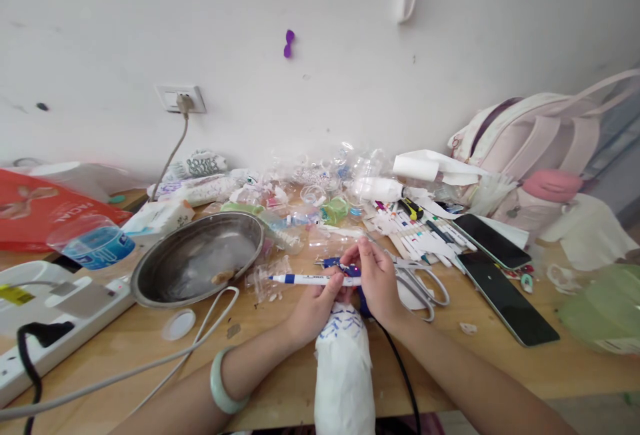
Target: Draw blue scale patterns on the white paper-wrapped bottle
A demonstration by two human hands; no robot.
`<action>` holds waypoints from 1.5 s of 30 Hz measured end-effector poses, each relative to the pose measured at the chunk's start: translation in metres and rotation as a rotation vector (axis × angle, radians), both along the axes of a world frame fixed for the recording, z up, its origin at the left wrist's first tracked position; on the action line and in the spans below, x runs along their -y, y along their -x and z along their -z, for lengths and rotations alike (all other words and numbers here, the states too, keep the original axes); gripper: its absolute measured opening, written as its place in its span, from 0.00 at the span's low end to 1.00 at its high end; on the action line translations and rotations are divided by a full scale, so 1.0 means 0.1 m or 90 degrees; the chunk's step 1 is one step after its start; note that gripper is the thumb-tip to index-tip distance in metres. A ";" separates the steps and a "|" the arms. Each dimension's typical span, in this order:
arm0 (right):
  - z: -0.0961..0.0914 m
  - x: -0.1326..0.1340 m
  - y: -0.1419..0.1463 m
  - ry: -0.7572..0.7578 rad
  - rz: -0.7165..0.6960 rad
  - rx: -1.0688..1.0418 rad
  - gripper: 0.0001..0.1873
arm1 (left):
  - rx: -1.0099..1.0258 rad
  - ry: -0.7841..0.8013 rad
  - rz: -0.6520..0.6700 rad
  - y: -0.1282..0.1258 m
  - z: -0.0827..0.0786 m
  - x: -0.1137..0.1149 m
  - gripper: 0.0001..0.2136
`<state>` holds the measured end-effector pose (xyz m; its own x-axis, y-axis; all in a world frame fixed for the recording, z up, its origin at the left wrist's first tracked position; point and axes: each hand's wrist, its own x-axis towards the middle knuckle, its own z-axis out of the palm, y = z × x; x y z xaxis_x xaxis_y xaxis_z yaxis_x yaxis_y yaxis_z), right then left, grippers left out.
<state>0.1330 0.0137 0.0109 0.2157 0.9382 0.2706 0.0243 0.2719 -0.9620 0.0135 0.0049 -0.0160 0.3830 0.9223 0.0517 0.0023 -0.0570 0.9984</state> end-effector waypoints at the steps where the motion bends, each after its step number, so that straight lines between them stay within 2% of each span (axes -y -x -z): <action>1: 0.00 0.00 0.00 0.002 -0.001 -0.004 0.26 | -0.001 -0.004 0.002 0.00 0.00 0.00 0.21; 6: -0.01 0.02 -0.01 -0.008 -0.045 0.037 0.25 | 0.018 -0.015 0.003 0.01 0.01 0.00 0.20; 10: -0.02 0.02 -0.06 -0.049 -0.101 0.123 0.23 | 0.033 0.012 -0.003 0.00 0.02 0.00 0.20; 15: -0.04 -0.01 -0.18 -0.148 -0.127 0.329 0.19 | 0.054 0.002 -0.002 0.00 0.03 0.00 0.21; 18: -0.04 -0.03 -0.26 -0.163 -0.119 0.488 0.22 | 0.047 0.005 -0.018 0.01 0.01 0.01 0.21; 21: -0.04 -0.06 -0.32 -0.183 -0.095 0.574 0.25 | 0.055 0.020 -0.043 0.01 -0.02 0.01 0.22; 25: 0.00 -0.10 -0.34 -0.220 -0.063 0.618 0.28 | 0.073 0.047 -0.045 0.01 -0.04 0.01 0.23; 32: 0.08 -0.09 -0.27 -0.230 0.041 0.671 0.33 | 0.070 -0.029 -0.019 0.04 0.02 0.00 0.23; 39: 0.09 -0.02 -0.20 -0.176 0.063 0.624 0.32 | 0.061 -0.078 -0.011 0.05 0.05 0.02 0.20; 43: 0.12 0.00 -0.17 -0.121 0.059 0.590 0.32 | 0.061 -0.069 -0.011 0.05 0.02 0.03 0.21; 45: 0.12 0.00 -0.17 -0.126 0.067 0.597 0.33 | 0.059 -0.070 -0.015 0.05 0.01 0.03 0.21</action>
